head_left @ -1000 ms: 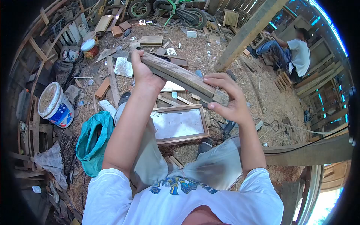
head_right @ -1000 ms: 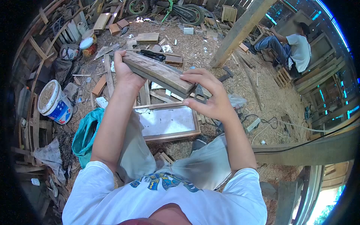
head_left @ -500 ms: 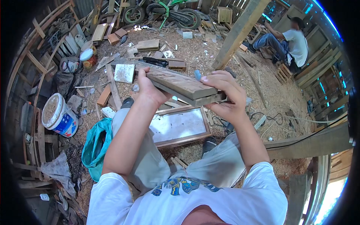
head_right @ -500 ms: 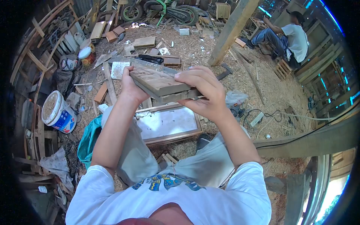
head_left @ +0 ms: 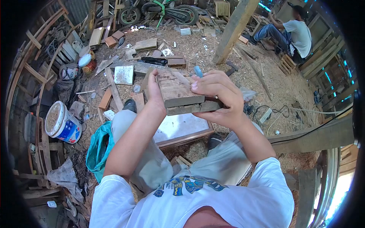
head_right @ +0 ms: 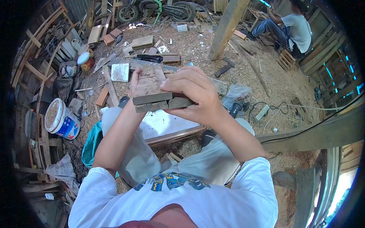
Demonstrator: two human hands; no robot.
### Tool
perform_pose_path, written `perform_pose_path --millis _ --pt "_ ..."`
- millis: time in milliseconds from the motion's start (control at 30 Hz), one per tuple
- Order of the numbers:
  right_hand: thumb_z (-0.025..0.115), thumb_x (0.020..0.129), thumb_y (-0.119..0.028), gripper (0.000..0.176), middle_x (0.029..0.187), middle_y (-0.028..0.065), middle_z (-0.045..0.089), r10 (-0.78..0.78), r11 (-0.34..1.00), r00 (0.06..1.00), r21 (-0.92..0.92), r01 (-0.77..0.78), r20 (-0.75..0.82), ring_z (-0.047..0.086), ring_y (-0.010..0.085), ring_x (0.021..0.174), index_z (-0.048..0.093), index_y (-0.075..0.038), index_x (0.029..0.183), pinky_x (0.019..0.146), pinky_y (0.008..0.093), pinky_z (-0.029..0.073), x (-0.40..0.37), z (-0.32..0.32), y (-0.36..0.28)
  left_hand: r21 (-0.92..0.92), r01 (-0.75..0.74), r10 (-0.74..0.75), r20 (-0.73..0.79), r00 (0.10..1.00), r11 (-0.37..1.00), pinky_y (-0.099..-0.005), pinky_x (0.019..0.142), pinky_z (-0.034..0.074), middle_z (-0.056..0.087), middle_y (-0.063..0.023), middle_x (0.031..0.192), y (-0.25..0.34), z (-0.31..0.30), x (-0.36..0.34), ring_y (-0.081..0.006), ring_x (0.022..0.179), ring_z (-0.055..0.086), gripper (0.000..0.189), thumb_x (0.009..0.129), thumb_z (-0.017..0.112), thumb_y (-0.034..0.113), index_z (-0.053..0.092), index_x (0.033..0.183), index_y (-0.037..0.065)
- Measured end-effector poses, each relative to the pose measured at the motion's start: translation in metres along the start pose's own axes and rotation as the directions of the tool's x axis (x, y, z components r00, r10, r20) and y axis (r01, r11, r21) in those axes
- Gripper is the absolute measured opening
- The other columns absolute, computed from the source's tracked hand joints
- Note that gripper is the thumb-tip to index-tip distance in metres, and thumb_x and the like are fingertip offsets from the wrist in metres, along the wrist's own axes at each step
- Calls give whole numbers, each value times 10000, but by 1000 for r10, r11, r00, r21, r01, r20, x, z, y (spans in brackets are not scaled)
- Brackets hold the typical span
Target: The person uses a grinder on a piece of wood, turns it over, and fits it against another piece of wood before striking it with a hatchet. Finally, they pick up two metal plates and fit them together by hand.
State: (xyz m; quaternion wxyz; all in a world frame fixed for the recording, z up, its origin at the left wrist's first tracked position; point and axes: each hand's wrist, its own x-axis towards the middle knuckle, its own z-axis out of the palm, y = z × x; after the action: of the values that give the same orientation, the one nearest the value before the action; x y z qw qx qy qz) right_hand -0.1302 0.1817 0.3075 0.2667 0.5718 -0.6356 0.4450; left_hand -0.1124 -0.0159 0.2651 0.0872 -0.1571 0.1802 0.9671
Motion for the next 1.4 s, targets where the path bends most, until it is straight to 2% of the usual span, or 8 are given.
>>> perform_pose_path --millis 200,333,433,500,633,800,1233,1400 --pt "949 644 -140 506 1070 94 740 30 999 999 -29 -29 33 705 294 1010 727 -26 1083 912 424 548 -4 1 -1 -117 149 -107 307 946 982 -615 1182 363 484 -278 1495 -14 -33 19 -452 1363 511 882 979 254 698 399 1523 20" --pt "952 656 -130 492 1036 109 739 56 998 998 -14 -56 8 714 279 960 725 -22 1079 868 393 561 -3 0 0 -30 136 -130 145 981 990 -594 1169 385 518 -248 1477 -21 -38 17 -444 1350 523 836 998 226 667 443 1497 32" --pt "954 667 -119 469 1002 123 735 122 992 991 -5 -123 -52 722 268 913 727 -17 1065 840 361 559 -4 -1 -2 -12 352 -309 455 835 936 -542 1121 454 548 -198 1471 -16 -44 22 -333 1333 572 650 1039 301 524 452 1484 74" --pt "952 672 -155 446 986 111 742 211 978 974 7 -211 -81 720 264 898 739 -32 1044 825 355 558 -4 -1 -1 402 89 -23 -166 986 911 -465 1058 508 629 -158 1362 -31 -32 21 -275 1255 630 544 1060 351 475 535 1387 82" --pt "948 692 -204 414 964 93 750 494 869 862 45 -492 -115 721 221 908 755 -31 1016 812 335 554 -5 -6 0 628 -384 495 -2 869 677 -420 1094 459 632 -132 1310 -38 -38 28 -259 1254 603 550 1095 339 467 582 1359 50" --pt "954 706 -207 431 970 78 761 647 761 758 129 -635 -81 705 133 906 753 -9 1032 824 301 553 -3 -6 1 611 -699 409 568 714 372 -374 1019 478 676 -135 1218 -27 -15 -14 -204 1135 629 663 1102 380 563 585 1340 -22" --pt "896 815 -167 424 1003 59 706 743 620 668 420 -663 -40 666 117 930 636 -6 1110 828 277 536 -2 -7 4 588 -783 490 632 601 203 -308 946 498 693 -113 1188 -26 -15 -16 -155 1088 636 618 1067 532 530 598 1305 -36" --pt "817 907 -149 317 1038 46 675 708 603 706 504 -618 19 628 103 958 607 -24 1109 840 260 498 -5 -5 14 572 -719 521 504 688 395 -325 984 505 667 -114 1236 -26 -12 -12 -180 1136 643 602 1077 515 512 539 1361 -19"
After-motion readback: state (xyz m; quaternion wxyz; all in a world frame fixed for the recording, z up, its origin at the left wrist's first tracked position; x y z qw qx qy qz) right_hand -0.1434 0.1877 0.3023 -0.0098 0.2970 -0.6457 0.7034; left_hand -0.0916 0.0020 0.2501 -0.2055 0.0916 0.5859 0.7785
